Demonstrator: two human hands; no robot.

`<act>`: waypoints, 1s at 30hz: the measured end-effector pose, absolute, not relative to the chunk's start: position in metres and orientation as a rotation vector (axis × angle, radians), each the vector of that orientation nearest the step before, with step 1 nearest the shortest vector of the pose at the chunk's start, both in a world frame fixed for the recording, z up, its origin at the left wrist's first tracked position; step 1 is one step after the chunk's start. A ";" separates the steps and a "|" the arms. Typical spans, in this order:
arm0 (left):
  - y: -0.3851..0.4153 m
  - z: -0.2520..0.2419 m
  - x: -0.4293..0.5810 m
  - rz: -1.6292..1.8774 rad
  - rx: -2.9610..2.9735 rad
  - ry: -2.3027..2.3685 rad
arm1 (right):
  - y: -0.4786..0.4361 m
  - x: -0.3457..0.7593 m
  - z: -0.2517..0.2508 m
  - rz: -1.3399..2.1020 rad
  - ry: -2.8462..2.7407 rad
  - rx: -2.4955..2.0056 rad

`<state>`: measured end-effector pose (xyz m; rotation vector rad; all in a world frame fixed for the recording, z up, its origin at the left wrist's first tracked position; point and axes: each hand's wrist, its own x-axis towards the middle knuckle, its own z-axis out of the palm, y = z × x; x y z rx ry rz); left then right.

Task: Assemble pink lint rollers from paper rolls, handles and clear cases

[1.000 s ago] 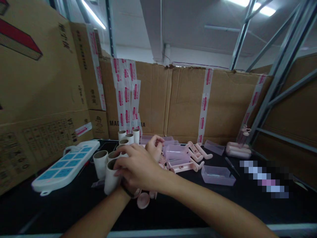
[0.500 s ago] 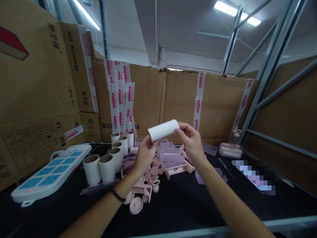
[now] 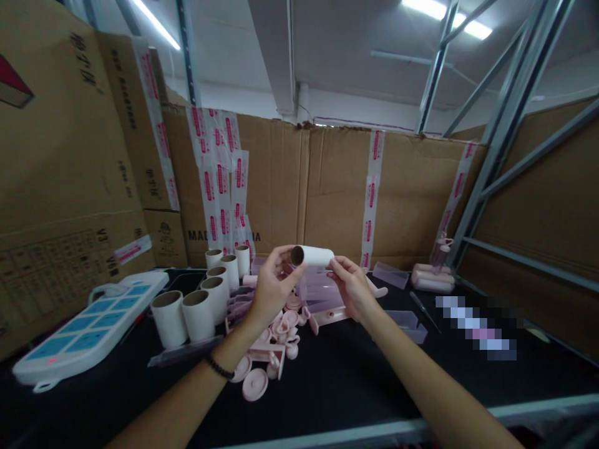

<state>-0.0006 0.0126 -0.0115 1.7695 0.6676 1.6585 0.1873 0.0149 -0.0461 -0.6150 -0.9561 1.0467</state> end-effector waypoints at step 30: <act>0.000 -0.017 0.001 1.691 2.088 0.765 | -0.003 0.185 -0.030 1.039 -0.866 -0.495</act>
